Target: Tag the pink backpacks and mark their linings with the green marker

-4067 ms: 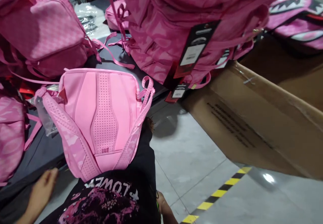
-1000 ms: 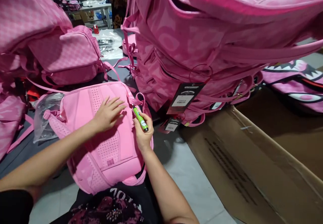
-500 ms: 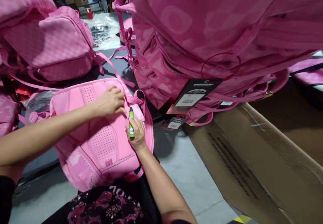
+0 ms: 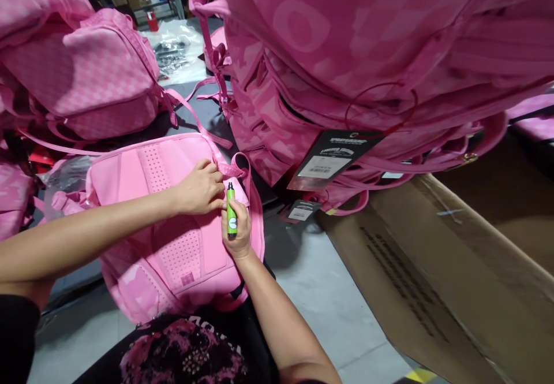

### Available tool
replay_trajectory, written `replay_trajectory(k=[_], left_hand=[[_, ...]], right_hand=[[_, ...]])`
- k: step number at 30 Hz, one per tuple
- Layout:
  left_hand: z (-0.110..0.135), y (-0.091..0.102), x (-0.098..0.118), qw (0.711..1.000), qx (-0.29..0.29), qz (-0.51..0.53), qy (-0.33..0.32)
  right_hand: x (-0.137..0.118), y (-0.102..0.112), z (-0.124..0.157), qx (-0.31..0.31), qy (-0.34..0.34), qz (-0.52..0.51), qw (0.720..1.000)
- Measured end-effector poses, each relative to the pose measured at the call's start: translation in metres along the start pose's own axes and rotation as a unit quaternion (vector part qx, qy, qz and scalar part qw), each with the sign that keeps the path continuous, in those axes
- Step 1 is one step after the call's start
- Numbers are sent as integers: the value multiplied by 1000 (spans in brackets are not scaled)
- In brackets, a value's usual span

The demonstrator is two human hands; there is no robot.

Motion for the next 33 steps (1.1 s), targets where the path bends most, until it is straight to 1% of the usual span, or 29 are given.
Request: replay_trajectory(k=[3,6,8,10,12,15,17,18,20,22,23,24,25,26,28,29,31,33], left_hand=[[-1,-4,-7,1000,6,-4,-29],[0,-4,-16,998,9,3,-55],[0,-2,-20,997,9,10,-70],[1,2,-24,997,0,14,-81],[3,8,-30,997,-17,12,-75],[12,14,-36,999,-25,-7,-36],[24,14,-35,1000,5,-12,-11],[31,12,-32,999,34,-11,0],[46,8,-23,994,109,-12,15],[59,5,-14,983,183,-23,19],[64,4,-11,977,210,-27,15],[67,3,-8,973,230,-30,9],[70,3,-6,970,243,-30,4],[71,2,-6,968,250,-28,2],[72,1,-8,967,253,-29,7],[72,0,-9,967,252,-31,11],[73,-3,-12,966,255,-35,16],[75,-6,-14,964,265,-32,16]], right_hand=[[-2,0,-3,-3,8,9,1000],[-5,-3,-6,-4,28,-4,1000],[-4,-4,-6,-4,31,-19,999],[-2,-5,-6,-10,17,-35,999],[0,-4,-7,-22,-6,-52,998],[-4,1,-13,-30,-29,-72,997],[-11,7,-25,-20,-47,-77,996],[-16,11,-33,-11,-57,-76,995],[-24,19,-51,16,-65,-67,995],[-30,25,-71,34,-31,-73,996],[-31,26,-80,25,1,-80,996],[-30,26,-88,-3,37,-83,996],[-28,23,-95,-50,72,-76,993],[-25,19,-100,-113,106,-55,986],[-16,7,-105,-241,153,16,958],[-13,1,-106,-290,168,56,941],[-8,-10,-107,-350,184,120,911],[-8,-20,-108,-378,189,156,893]])
Point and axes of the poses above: each hand's wrist, its own z-axis away from the middle knuckle, its own y-axis out of the back of the hand, x = y × z, the point moved 2 cm from there along -z, towards the middle knuckle, and after that the axes turned 9 degrees about x, right-handed, at the moved point
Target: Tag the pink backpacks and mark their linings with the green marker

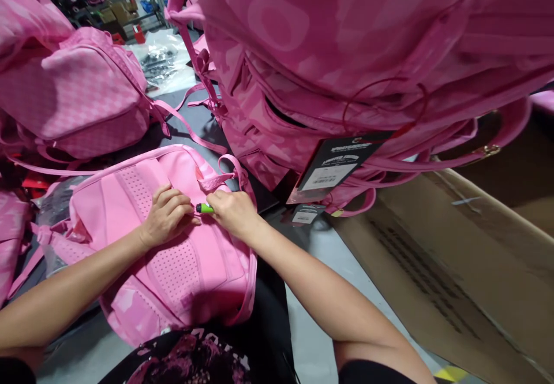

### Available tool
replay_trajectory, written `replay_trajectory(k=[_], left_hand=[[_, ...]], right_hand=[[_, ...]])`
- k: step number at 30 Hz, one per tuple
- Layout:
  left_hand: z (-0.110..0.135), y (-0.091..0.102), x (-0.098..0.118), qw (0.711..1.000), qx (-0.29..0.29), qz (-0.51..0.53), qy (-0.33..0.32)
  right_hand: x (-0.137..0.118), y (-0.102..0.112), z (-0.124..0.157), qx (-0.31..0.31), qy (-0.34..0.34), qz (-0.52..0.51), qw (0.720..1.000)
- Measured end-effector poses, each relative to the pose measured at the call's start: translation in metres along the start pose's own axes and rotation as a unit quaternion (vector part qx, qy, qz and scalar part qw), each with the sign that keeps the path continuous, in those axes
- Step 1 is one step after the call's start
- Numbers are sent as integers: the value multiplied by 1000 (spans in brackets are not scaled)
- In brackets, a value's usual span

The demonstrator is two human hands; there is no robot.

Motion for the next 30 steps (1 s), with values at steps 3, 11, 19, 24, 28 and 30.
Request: replay_trajectory(k=[3,11,19,24,28,30], left_hand=[[4,-3,-2,1000,14,17,0],[9,-7,-7,997,40,58,10],[8,-2,-6,998,38,55,8],[10,-4,-6,999,34,34,16],[13,-8,-9,999,26,37,31],[13,-9,-9,998,21,44,34]], right_hand=[[-5,-6,-9,-22,18,12,1000],[-11,-14,-13,-1,103,42,994],[-14,-4,-29,-95,142,11,985],[-18,5,-47,-243,-12,-10,970],[-21,3,-47,-256,-105,-13,961],[-20,0,-46,-262,-152,-21,953]])
Point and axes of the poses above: each hand's wrist, its own z-axis away from the middle knuckle, its own y-axis out of the back of the hand, x = y × z, the point moved 2 cm from there along -z, towards the middle knuckle, and after that the axes turned 9 degrees about x, right-handed, at the moved point
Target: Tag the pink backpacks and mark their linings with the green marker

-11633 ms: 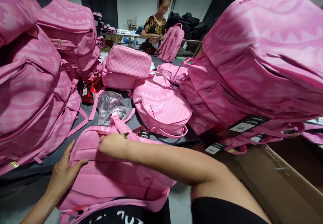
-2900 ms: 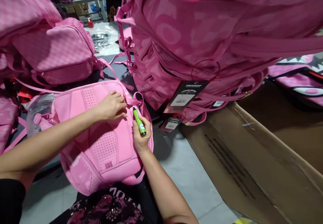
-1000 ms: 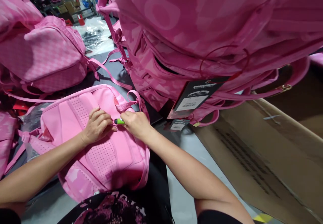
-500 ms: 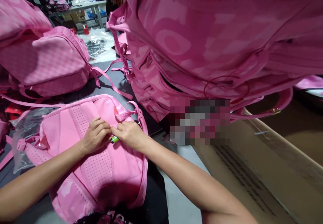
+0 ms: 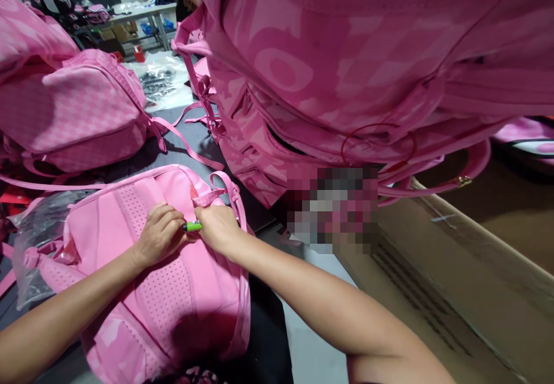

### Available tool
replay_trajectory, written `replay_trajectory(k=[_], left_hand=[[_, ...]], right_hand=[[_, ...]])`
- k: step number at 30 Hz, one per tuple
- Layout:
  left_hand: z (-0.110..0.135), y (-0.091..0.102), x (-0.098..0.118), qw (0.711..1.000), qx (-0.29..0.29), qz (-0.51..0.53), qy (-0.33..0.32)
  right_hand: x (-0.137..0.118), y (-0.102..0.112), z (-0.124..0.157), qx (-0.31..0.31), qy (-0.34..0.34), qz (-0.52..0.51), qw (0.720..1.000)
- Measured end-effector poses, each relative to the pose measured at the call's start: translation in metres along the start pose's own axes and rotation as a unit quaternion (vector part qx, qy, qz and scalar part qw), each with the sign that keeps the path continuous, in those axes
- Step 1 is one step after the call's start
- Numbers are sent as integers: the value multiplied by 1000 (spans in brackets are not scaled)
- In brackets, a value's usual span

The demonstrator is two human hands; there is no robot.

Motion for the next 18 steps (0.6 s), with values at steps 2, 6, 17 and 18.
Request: replay_trajectory(k=[2,6,17,18], left_hand=[[0,0,0,1000,2,9,-1],[1,0,2,1000,8,9,-1],[3,0,0,1000,24,-3,-4],[3,1,0,1000,23,-1,-3]], right_hand=[[2,-1,-2,-12,-32,-15,999],[3,3,-7,-29,-33,-16,999],[1,-13,5,52,-9,-15,998],[3,-13,6,54,-15,-22,998]])
Point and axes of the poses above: each hand's wrist, its own z-axis away from the middle knuckle, its own y-axis out of the back of the hand, x = y × z, the point moved 2 cm from there along -z, towards the middle knuckle, and after that the axes turned 9 degrees about x, right-handed, at the moved point
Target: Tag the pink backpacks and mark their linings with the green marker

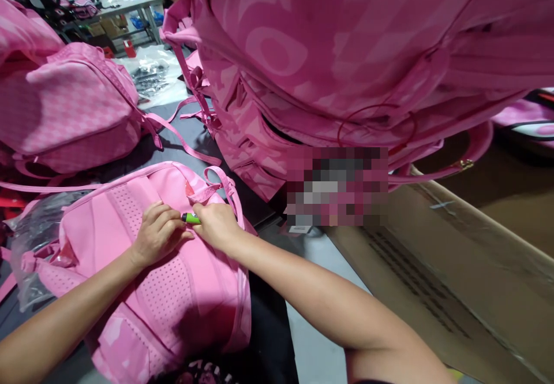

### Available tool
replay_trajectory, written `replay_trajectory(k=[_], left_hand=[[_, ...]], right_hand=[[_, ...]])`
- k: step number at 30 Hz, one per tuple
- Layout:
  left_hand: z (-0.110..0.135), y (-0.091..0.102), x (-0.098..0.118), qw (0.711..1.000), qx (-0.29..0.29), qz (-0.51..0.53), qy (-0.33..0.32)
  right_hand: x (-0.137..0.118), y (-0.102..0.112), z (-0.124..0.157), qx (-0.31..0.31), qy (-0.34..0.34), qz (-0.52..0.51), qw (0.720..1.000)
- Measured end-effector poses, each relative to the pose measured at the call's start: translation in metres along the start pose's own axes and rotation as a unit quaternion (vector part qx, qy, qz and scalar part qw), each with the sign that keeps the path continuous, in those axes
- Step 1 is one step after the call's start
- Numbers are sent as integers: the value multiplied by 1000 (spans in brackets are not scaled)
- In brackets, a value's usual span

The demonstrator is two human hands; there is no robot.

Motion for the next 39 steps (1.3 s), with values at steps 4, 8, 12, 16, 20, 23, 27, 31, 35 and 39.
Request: replay_trajectory(k=[4,8,12,16,20,23,27,31,35,39], left_hand=[[-1,5,2,1000,7,15,1],[-4,11,3,999,15,30,5],[-2,14,0,998,23,61,16],[2,15,-4,994,52,89,30],[2,13,-2,994,67,78,28],[2,13,-1,994,79,70,23],[5,13,-4,993,102,53,28],[12,13,-4,992,116,31,49],[14,16,-6,993,110,18,34],[-5,25,-32,987,104,-76,101]], right_hand=[[5,2,3,-1,-2,-25,1000],[9,4,7,13,4,-90,996],[13,10,11,-12,-59,-255,965],[8,12,18,-221,-202,-524,797],[-1,18,24,-253,-240,-590,728],[-10,16,27,-250,-256,-624,695],[-25,4,24,-191,-301,-715,602],[-37,-8,17,-162,-263,-798,518],[-34,-7,15,-165,-208,-782,564],[-25,-5,15,-134,-231,-720,640]])
Point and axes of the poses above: each hand's wrist, its own z-axis away from the middle knuckle, its own y-axis out of the back of the hand, x = y × z, the point moved 2 cm from there along -z, towards the middle knuckle, and after that the axes turned 9 degrees about x, right-handed, at the moved point
